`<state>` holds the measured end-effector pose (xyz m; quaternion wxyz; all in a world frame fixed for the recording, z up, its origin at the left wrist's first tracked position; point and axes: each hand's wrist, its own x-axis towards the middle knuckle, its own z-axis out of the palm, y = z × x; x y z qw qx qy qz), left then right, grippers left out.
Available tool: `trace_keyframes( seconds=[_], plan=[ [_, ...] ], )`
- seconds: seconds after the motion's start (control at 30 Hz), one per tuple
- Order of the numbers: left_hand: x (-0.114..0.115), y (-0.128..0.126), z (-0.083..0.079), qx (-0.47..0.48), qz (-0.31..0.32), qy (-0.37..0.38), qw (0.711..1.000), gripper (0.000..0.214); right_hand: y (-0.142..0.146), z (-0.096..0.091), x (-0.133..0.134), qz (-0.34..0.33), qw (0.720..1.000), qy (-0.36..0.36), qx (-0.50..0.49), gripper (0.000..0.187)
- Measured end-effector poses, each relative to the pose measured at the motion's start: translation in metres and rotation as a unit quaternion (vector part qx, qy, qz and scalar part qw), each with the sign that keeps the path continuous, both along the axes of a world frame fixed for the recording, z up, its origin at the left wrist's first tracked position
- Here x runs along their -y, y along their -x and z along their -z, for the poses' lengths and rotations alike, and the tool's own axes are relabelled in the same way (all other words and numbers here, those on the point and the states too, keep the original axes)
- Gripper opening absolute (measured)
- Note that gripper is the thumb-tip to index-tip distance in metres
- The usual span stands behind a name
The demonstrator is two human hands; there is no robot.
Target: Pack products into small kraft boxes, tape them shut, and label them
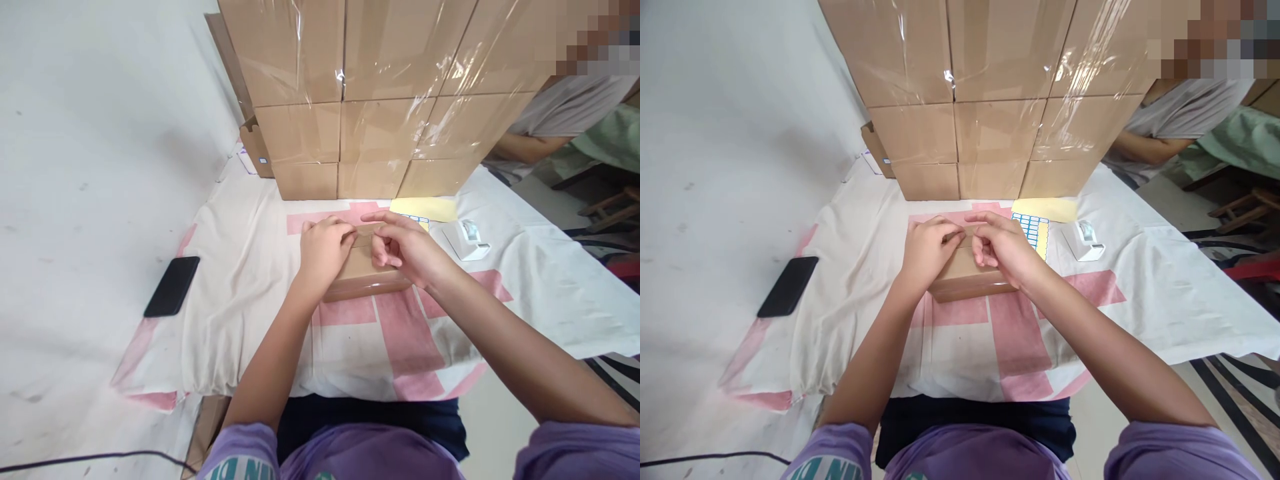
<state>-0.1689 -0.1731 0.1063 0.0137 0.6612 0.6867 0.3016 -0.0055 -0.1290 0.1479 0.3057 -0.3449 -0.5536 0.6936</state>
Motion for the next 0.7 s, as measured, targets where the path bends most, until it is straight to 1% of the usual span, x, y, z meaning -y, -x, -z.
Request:
trace_keyframes(
  seconds=[0.13,0.2,0.27,0.37,0.47,0.53,0.6,0.63,0.7],
  plan=[
    [-0.002,0.0,-0.005,-0.044,-0.004,0.007,0.999,0.024,-0.014,-0.003,0.007,-0.05,0.993,-0.015,0.103,0.057],
    [-0.004,0.001,-0.01,-0.077,0.002,0.011,0.997,0.024,-0.02,-0.002,0.007,-0.068,0.99,-0.009,0.127,0.068],
    [-0.006,0.002,-0.014,-0.119,0.015,0.01,0.993,0.027,-0.024,-0.001,0.008,-0.079,0.986,-0.005,0.144,0.075],
    [-0.012,0.003,-0.018,-0.192,0.031,-0.004,0.981,0.031,-0.027,0.001,0.01,-0.089,0.981,-0.018,0.168,0.077],
    [-0.018,0.005,-0.016,-0.242,0.044,-0.031,0.969,0.032,-0.026,0.0,0.014,-0.092,0.976,-0.032,0.196,0.073],
    [-0.02,0.007,-0.011,-0.247,0.046,-0.055,0.966,0.031,-0.025,0.001,0.018,-0.089,0.973,-0.037,0.209,0.072],
    [-0.021,0.01,-0.005,-0.232,0.043,-0.082,0.968,0.031,-0.026,0.002,0.022,-0.088,0.97,-0.042,0.223,0.073],
    [-0.021,0.012,-0.002,-0.221,0.042,-0.095,0.97,0.03,-0.028,0.003,0.025,-0.084,0.969,-0.053,0.228,0.074],
    [-0.019,0.014,0.002,-0.203,0.043,-0.124,0.97,0.029,-0.033,0.005,0.029,-0.059,0.967,-0.1,0.227,0.073]
  ],
)
